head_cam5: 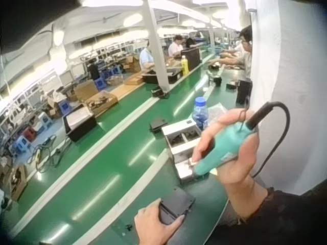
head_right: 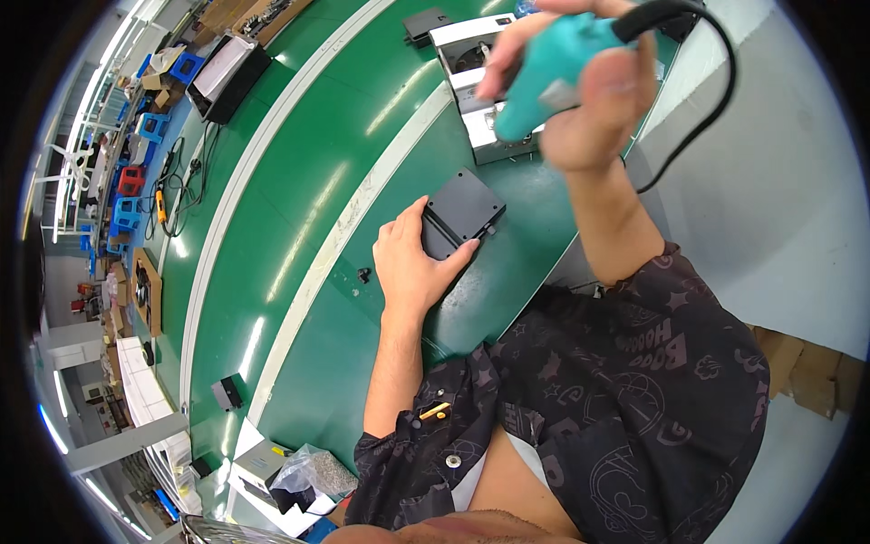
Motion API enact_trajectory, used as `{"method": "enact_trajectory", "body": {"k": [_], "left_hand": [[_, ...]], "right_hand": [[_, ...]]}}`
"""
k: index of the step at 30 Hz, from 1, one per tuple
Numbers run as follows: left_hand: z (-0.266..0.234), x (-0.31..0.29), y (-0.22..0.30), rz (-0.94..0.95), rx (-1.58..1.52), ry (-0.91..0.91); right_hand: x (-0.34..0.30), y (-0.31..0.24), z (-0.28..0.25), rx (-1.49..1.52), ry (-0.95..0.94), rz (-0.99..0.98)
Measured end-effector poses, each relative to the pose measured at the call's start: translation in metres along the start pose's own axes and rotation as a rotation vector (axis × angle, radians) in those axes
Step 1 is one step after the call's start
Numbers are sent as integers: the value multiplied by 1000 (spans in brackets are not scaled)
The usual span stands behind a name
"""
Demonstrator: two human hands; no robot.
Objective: Assemble small plastic electronic housing components using a handheld powered tool.
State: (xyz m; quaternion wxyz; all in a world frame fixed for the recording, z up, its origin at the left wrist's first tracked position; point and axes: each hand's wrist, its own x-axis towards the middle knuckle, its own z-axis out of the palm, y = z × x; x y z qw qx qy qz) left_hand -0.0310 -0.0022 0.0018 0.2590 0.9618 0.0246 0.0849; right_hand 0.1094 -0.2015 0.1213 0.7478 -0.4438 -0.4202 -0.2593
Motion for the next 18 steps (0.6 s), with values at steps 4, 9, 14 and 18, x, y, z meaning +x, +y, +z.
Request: {"method": "enact_trajectory", "body": {"k": [4, 9, 14, 18], "left_hand": [[5, 3, 0, 22, -3, 4], [5, 2, 0, 17, -2, 2], [-2, 3, 3, 37, -1, 9], [1, 1, 0, 35, -7, 2]], "right_hand": [[9, 27, -12, -81, 175, 8], [12, 25, -10, -97, 195, 283], [-3, -4, 0, 94, -31, 369], [-33, -30, 29, 116, -157, 365]]}}
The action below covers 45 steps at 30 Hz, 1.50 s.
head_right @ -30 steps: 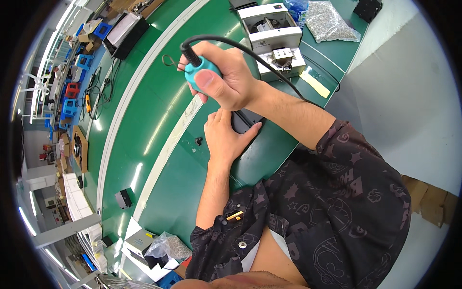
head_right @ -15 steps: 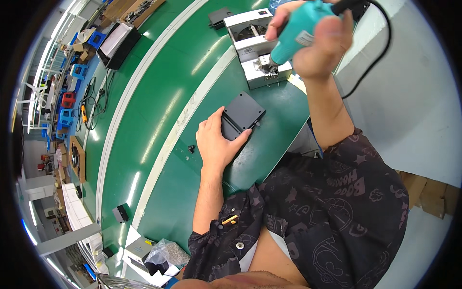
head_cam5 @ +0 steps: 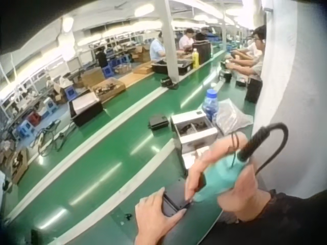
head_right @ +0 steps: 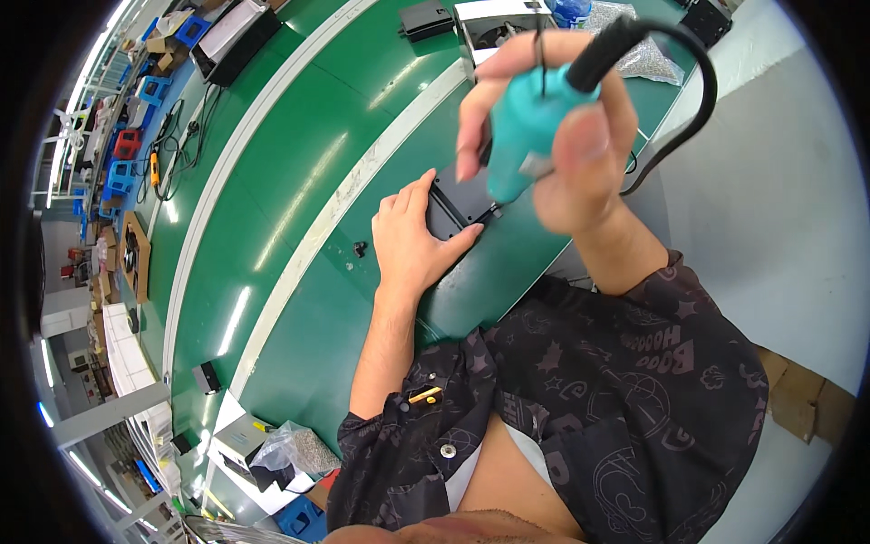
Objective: Assemble small plastic electronic housing components using a handheld powered tool.
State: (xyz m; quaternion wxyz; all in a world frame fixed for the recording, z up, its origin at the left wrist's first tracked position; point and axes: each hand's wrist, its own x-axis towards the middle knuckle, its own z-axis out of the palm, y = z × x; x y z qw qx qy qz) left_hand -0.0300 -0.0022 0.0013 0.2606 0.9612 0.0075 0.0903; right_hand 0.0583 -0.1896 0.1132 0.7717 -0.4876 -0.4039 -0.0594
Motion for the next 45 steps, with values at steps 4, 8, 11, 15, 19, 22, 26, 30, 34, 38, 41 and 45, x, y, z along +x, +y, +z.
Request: {"method": "enact_trajectory", "body": {"k": [4, 8, 11, 15, 19, 22, 26, 30, 34, 38, 41, 45], "left_hand": [[3, 0, -5, -9, -5, -5], [3, 0, -5, -2, 4, -20], [1, 1, -3, -34, -12, -55], [3, 0, -4, -33, -12, -51], [4, 0, -5, -23, 0, -41], [2, 1, -4, -22, 21, -59], [-2, 5, -1, -73, -1, -111], [6, 5, -5, -32, 16, -65], [7, 10, 2, 31, 31, -23], [-10, 19, 4, -36, -26, -36], [-34, 29, -3, -182, -221, 87], [-53, 55, -54, -297, -48, 431]], "right_hand": [[-9, 7, 29, 12, -32, -6], [-10, 10, 38, -49, -33, -28], [-10, 11, 40, -56, -58, -15], [-10, 11, 41, -71, -85, 2], [-14, 19, 42, -52, -80, 13], [-23, 33, 43, 28, -29, 15], [-28, 37, 40, 29, -113, 38], [-26, 41, 41, 63, -170, 44], [-20, 42, 36, 65, -147, 76], [0, 19, 12, 144, -226, -172], [17, -10, -15, 152, -216, -340], [14, -15, -46, 131, -87, -368]]}}
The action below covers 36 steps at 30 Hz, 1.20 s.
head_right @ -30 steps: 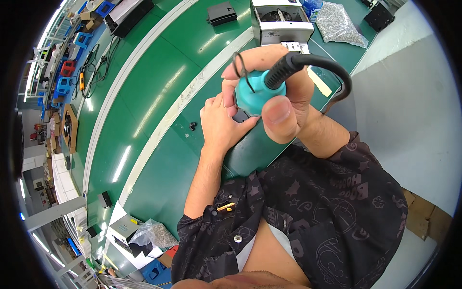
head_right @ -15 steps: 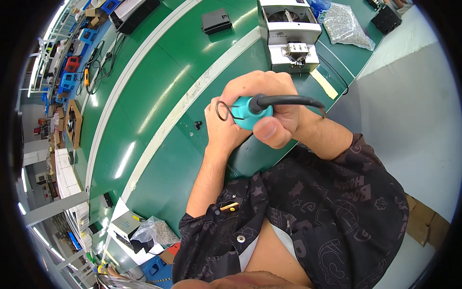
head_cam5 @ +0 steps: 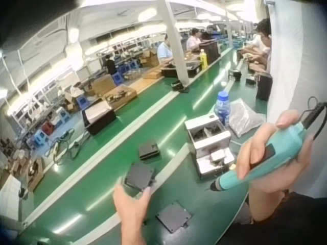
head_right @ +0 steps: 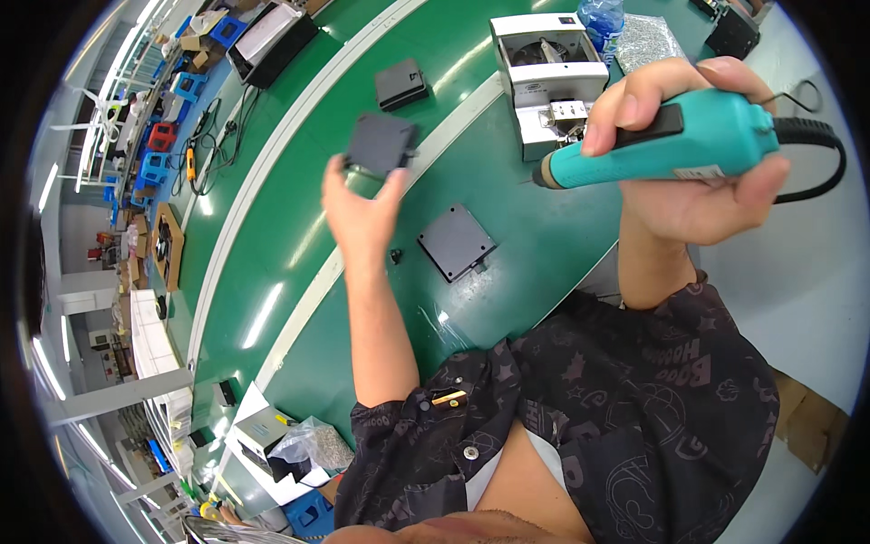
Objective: Assemble small plastic electronic housing components using a handheld powered tool.
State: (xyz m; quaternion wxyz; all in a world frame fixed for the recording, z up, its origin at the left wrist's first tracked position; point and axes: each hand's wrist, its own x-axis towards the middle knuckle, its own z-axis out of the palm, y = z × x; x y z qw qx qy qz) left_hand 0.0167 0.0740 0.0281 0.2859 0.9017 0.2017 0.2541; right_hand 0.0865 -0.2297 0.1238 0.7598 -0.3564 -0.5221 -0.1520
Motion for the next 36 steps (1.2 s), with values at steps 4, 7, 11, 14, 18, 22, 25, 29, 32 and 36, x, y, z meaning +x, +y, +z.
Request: {"method": "enact_trajectory", "body": {"k": [4, 7, 11, 14, 18, 22, 25, 29, 32, 36], "left_hand": [[3, 34, -52, 184, 252, 304], [12, 51, -50, 246, 21, 156], [56, 94, -37, 0, 59, -53], [78, 125, -28, -135, 200, -174], [86, 142, -11, -404, 273, -428], [84, 111, 0, 149, 12, -275], [81, 72, 28, 193, 68, -248], [70, 31, 36, 321, 18, -191], [50, 9, 42, 332, -88, -193], [50, -39, 53, 415, -108, -252]], "right_hand": [[-17, 7, -12, -2, 106, 32], [-30, 9, -20, -33, 141, 98], [-34, 7, -11, -59, 177, 166], [-33, 0, -12, -91, 198, 190], [-30, -9, -18, -146, 227, 187], [-8, -6, -32, -183, 369, -51], [9, 11, -38, -239, 365, -148], [11, 36, -46, -268, 299, -44], [7, 56, -47, -369, 315, 118], [19, 25, -36, -169, 324, -56]]}}
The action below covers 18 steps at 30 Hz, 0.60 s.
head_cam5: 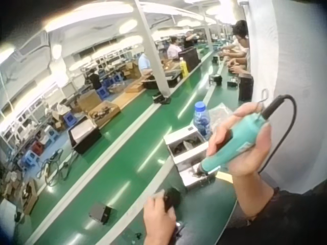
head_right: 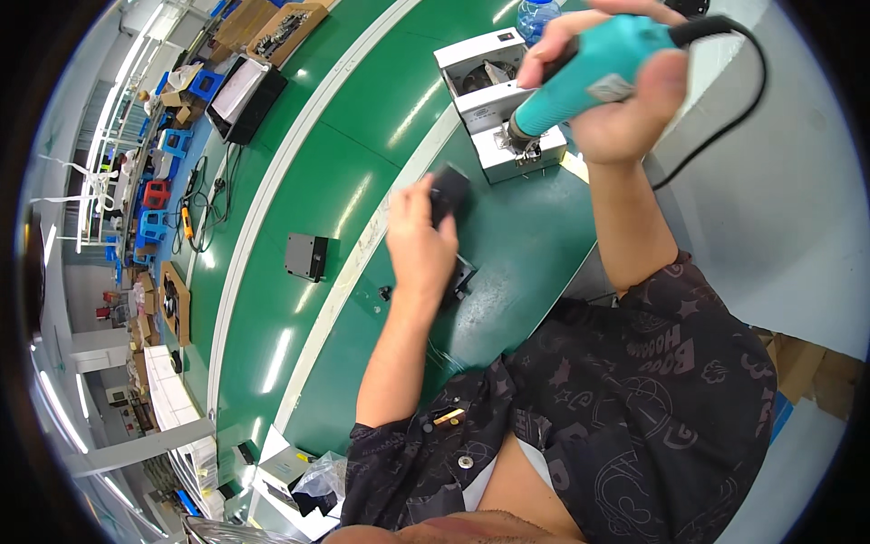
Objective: Assemble small plastic electronic housing components using a handheld powered tool.
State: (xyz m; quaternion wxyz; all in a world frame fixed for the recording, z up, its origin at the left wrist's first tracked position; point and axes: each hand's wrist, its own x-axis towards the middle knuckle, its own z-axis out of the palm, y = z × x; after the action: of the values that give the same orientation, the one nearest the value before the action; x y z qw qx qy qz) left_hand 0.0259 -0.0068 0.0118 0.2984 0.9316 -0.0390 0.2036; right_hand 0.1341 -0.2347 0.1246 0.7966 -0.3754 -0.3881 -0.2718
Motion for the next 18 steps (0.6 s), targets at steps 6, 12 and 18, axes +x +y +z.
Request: {"method": "enact_trajectory", "body": {"k": [6, 12, 18], "left_hand": [[19, -47, 34, 228, 168, -230], [-7, -41, 20, 251, 184, -352], [-14, -50, 7, 28, 129, -293]], "right_hand": [[-6, -1, 6, -93, 26, -36], [-16, 3, 3, -248, -66, 136], [-30, -12, 25, -100, -108, 275]]}}
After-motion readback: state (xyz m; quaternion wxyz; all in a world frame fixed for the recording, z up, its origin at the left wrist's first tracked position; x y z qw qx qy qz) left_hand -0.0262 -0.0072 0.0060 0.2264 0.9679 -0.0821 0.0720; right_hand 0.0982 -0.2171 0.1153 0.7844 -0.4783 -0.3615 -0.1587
